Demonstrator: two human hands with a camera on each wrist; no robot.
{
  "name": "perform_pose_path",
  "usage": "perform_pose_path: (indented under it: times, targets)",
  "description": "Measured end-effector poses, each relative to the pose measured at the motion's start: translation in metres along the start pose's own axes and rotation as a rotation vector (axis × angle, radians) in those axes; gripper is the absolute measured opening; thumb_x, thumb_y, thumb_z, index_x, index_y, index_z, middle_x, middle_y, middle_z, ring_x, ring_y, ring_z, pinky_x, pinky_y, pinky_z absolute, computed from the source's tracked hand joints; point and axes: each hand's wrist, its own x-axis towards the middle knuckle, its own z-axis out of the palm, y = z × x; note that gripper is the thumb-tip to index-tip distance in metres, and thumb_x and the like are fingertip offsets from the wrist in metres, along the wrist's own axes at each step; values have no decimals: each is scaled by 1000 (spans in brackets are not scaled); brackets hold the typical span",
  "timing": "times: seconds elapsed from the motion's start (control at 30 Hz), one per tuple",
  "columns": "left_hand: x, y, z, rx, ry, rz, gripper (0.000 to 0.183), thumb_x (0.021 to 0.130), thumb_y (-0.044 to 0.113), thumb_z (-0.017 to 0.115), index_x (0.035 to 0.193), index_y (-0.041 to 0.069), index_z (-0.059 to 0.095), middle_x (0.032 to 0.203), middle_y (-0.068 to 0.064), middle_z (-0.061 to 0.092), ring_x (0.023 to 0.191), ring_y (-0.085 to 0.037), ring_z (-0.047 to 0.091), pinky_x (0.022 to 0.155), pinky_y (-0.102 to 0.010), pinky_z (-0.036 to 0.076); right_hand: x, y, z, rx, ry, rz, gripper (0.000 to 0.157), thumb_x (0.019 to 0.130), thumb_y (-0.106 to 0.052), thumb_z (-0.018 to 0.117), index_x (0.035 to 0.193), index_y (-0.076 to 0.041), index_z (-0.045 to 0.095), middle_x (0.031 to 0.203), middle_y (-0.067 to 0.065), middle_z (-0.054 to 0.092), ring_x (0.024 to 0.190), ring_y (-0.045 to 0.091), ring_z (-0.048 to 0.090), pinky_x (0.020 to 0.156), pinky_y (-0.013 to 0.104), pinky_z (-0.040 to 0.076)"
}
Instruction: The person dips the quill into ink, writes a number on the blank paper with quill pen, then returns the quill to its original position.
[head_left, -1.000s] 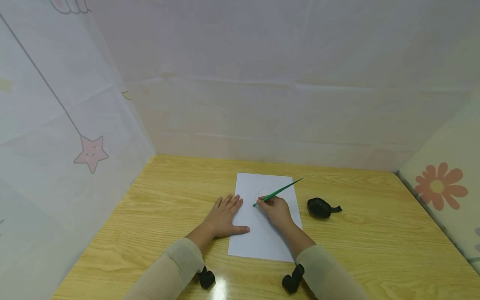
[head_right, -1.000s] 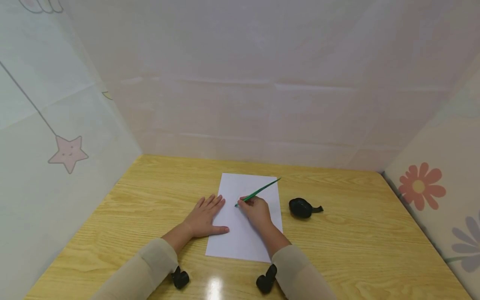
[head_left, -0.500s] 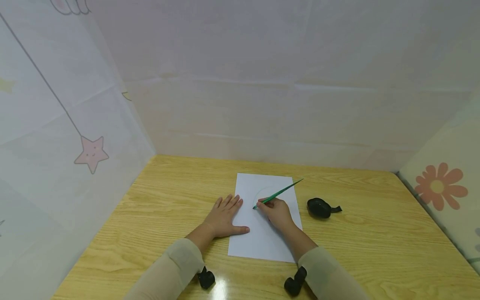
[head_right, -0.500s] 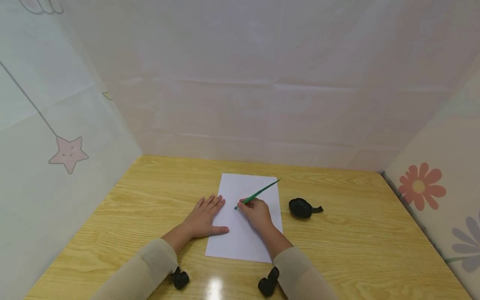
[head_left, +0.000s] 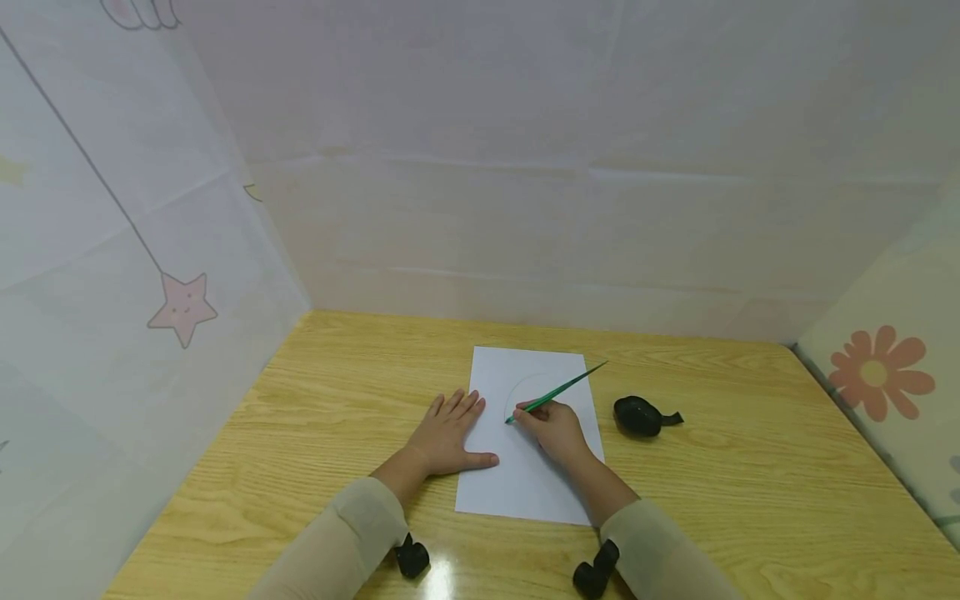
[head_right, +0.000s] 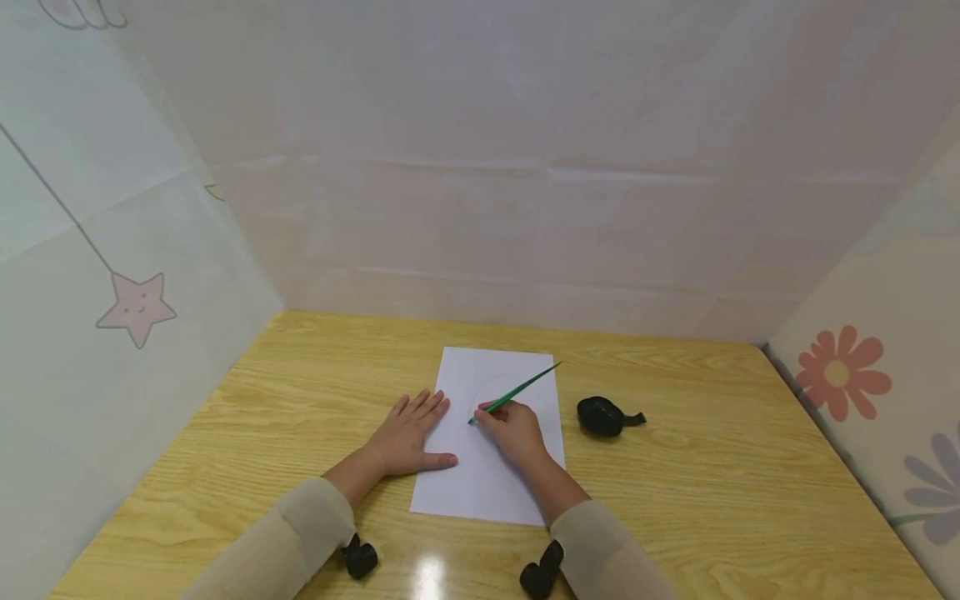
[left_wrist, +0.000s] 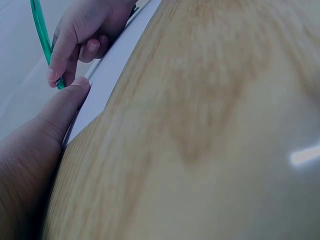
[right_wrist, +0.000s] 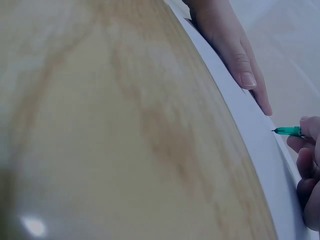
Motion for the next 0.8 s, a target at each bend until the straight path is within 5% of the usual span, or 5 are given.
perform_pose_path:
  times: [0.8]
  targets:
    - [1, 0, 0, -13, -22, -16, 103, 83, 79, 47, 159, 19, 13, 167, 1, 8, 155, -21, -1, 125, -50, 0, -8, 3, -2, 7, -17, -11, 22, 87, -24, 74, 101, -7, 76, 79, 3, 73, 47, 9, 44, 44, 20, 38]
